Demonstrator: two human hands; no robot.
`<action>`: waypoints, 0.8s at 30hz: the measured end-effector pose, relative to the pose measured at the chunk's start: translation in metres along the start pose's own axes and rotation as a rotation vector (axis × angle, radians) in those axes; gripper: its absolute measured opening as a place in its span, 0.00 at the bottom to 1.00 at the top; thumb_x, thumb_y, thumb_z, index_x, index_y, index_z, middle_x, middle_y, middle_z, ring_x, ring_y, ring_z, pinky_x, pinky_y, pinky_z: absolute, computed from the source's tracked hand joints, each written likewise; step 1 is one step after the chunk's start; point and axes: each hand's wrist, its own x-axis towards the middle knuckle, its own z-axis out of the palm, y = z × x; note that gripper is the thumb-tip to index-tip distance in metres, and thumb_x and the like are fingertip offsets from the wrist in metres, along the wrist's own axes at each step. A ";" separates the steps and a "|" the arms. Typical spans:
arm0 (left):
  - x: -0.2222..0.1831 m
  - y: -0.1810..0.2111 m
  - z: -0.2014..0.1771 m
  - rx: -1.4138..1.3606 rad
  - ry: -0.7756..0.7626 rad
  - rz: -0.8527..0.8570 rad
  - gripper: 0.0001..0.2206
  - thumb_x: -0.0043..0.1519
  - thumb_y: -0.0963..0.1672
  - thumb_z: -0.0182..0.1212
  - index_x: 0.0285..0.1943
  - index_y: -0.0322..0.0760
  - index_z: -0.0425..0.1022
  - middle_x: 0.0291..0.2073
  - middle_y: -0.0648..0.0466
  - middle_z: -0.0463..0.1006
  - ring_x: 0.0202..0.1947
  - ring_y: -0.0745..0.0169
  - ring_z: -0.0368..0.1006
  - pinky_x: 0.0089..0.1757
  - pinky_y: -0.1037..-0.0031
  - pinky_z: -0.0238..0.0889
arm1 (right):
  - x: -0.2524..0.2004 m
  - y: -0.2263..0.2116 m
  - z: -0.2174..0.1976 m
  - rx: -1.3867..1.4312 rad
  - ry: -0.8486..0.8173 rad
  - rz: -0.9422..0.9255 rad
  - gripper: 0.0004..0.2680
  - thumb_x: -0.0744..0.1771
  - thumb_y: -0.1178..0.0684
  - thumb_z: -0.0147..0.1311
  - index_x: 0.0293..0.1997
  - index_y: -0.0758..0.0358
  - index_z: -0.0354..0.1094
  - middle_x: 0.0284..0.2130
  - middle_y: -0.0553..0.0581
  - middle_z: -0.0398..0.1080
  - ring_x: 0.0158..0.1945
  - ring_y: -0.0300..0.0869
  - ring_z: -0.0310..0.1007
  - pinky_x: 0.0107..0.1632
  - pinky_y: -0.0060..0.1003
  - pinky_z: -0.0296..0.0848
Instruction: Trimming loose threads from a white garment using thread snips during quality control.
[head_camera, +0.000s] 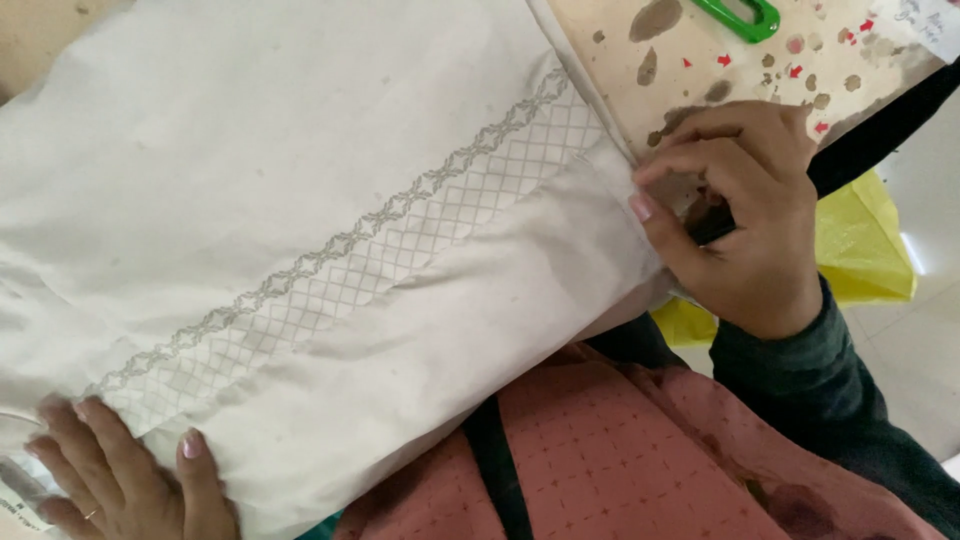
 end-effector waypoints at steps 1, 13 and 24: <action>0.000 0.000 0.000 0.000 -0.001 0.000 0.30 0.76 0.50 0.39 0.85 0.35 0.40 0.82 0.44 0.39 0.82 0.42 0.30 0.71 0.37 0.23 | 0.001 -0.001 0.001 0.001 -0.001 0.001 0.04 0.69 0.64 0.64 0.46 0.69 0.73 0.47 0.67 0.69 0.54 0.57 0.67 0.61 0.54 0.61; 0.001 0.009 -0.002 0.018 0.025 -0.028 0.32 0.76 0.52 0.38 0.84 0.26 0.47 0.81 0.36 0.44 0.80 0.35 0.36 0.67 0.31 0.26 | 0.003 -0.004 0.002 -0.028 -0.020 0.040 0.04 0.70 0.61 0.68 0.44 0.68 0.76 0.45 0.65 0.69 0.50 0.55 0.66 0.59 0.53 0.58; -0.003 -0.003 0.005 0.008 0.030 -0.074 0.36 0.76 0.55 0.37 0.86 0.25 0.49 0.82 0.35 0.46 0.82 0.37 0.36 0.67 0.50 0.13 | 0.024 -0.014 0.006 -0.096 -0.040 -0.172 0.10 0.73 0.64 0.49 0.61 0.73 0.71 0.51 0.74 0.67 0.53 0.60 0.67 0.56 0.53 0.56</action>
